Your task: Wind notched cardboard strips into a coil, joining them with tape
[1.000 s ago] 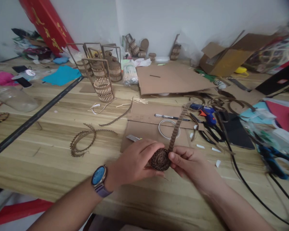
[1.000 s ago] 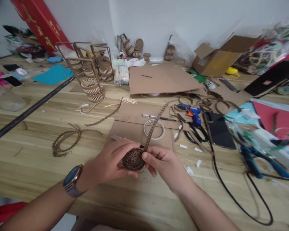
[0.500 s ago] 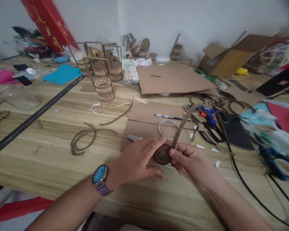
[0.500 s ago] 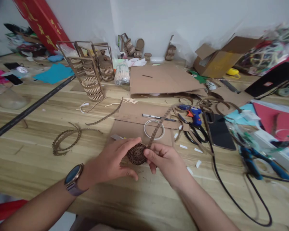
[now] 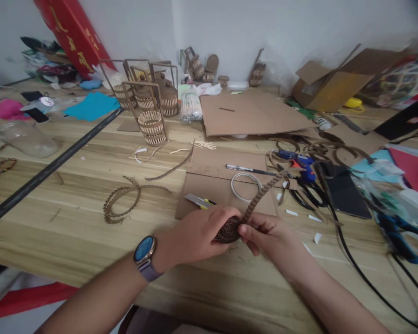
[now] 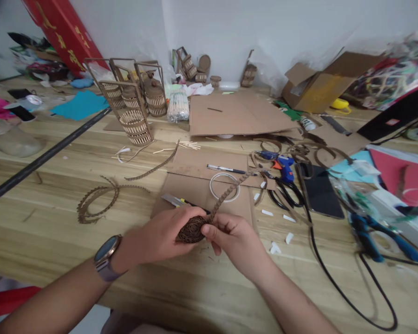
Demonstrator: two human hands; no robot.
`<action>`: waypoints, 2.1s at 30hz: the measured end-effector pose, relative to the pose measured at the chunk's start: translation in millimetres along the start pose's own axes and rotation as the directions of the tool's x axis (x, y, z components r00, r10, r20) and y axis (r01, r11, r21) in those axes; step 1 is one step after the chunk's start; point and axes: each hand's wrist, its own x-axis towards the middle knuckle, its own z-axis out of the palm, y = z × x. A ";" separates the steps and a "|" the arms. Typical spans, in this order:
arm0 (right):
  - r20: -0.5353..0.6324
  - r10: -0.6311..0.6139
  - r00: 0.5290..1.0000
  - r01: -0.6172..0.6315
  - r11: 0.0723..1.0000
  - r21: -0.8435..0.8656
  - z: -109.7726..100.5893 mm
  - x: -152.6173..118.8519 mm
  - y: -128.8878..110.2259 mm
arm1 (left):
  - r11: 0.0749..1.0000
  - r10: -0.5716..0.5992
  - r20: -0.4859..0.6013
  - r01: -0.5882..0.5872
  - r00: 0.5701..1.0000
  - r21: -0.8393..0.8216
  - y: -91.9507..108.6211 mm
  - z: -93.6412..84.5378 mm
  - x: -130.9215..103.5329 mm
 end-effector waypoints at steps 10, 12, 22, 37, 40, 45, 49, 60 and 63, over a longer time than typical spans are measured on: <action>-0.015 0.013 1.000 -0.013 0.999 -0.052 -0.3 -2.6 -15.6 | 1.000 0.006 0.026 -0.007 1.000 0.012 1.6 -2.8 -0.3; -0.077 0.002 0.997 -0.006 0.999 -0.054 -1.7 -2.4 -13.8 | 0.988 -0.099 -0.022 0.095 0.995 -0.123 3.3 -1.2 0.0; -0.186 -0.022 0.982 0.043 0.993 0.106 -2.4 -0.1 -10.0 | 0.400 -0.429 0.147 0.334 0.891 -0.854 3.2 1.4 5.6; -0.249 -0.049 0.967 0.096 0.978 0.182 14.6 3.0 2.2 | 0.368 -0.465 0.146 0.341 0.873 -0.865 1.9 8.7 5.7; -0.254 -0.056 0.966 0.098 0.982 0.159 4.9 4.1 0.5 | 0.528 -0.447 0.147 0.393 0.882 -0.753 1.3 0.3 5.1; -0.113 -0.094 0.989 0.088 0.994 -0.062 -10.1 0.8 -12.1 | 0.803 -0.411 0.145 0.433 0.900 -0.411 2.5 -12.7 4.5; -0.020 -0.176 0.984 0.163 0.944 -0.287 -12.5 -4.8 -21.1 | 0.865 -0.396 0.183 0.432 0.900 -0.255 4.4 -17.9 4.1; 0.012 -0.224 0.975 0.205 0.873 -0.443 -10.2 -9.1 -23.3 | 0.877 -0.377 0.206 0.420 0.903 -0.233 10.3 -21.1 2.1; -0.113 -0.224 0.968 0.163 0.904 -0.394 -7.9 -9.6 -21.8 | 0.740 -0.411 0.154 0.428 0.898 -0.520 4.8 -17.0 1.9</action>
